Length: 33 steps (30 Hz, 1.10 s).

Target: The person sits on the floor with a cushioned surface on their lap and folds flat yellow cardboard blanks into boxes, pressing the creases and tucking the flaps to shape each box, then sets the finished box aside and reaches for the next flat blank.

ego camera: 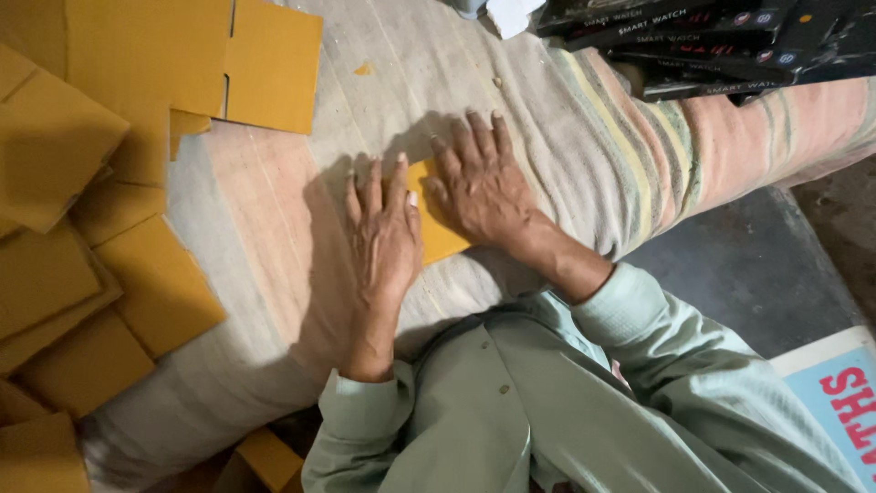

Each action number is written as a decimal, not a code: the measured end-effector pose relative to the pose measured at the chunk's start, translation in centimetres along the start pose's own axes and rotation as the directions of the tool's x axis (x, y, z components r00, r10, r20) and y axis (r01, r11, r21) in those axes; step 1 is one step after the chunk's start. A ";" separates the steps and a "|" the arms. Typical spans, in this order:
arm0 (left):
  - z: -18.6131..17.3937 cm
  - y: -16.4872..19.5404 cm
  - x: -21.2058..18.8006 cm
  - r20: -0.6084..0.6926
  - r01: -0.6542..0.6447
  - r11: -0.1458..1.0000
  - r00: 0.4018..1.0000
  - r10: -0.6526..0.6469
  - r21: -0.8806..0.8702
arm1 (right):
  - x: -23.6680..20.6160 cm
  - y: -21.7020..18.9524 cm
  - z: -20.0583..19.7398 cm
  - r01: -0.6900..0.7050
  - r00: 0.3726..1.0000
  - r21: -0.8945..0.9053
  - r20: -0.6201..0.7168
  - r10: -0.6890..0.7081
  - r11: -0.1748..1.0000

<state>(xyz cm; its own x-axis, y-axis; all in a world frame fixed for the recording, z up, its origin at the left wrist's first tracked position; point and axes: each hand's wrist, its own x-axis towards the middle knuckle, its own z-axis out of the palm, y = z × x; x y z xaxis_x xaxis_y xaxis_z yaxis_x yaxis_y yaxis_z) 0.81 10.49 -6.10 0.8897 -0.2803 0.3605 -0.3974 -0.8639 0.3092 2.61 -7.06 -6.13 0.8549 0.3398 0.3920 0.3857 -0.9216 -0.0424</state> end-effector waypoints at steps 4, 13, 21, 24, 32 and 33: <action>-0.1 -0.1 -2.4 0.084 0.002 0.993 0.996 0.008 -0.121 | -2.6 -1.5 -0.4 0.077 0.988 0.152 0.120 -0.096 0.985; -2.5 -0.9 -5.0 0.124 -0.098 0.984 0.985 0.117 -0.149 | -4.9 1.5 -3.6 0.009 0.990 0.286 0.129 -0.048 0.958; -0.5 1.3 -2.2 0.288 -0.112 0.988 0.954 0.078 0.104 | -4.2 0.5 -2.9 0.064 0.979 0.236 0.174 -0.107 0.970; -1.1 0.3 -2.8 0.255 -0.083 0.996 0.964 0.078 0.010 | -5.0 1.5 -2.9 0.058 0.977 0.229 0.187 -0.102 0.972; -1.3 -0.8 -3.6 0.210 0.005 0.999 0.977 -0.015 0.051 | -5.6 1.1 -3.4 0.122 0.986 0.038 0.108 -0.125 0.992; -0.9 -0.4 -3.3 0.192 -0.005 0.999 0.981 -0.002 0.037 | -5.0 0.2 -3.1 0.159 0.981 0.018 0.111 -0.160 0.987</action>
<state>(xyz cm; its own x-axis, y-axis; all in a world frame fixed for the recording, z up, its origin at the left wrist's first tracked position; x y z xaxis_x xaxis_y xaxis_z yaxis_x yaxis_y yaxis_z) -2.22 12.11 -6.64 0.9171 -0.3538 0.1839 -0.3935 -0.8775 0.2742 -2.66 -9.49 -5.26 0.8152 0.5016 0.2897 0.5231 -0.8523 0.0038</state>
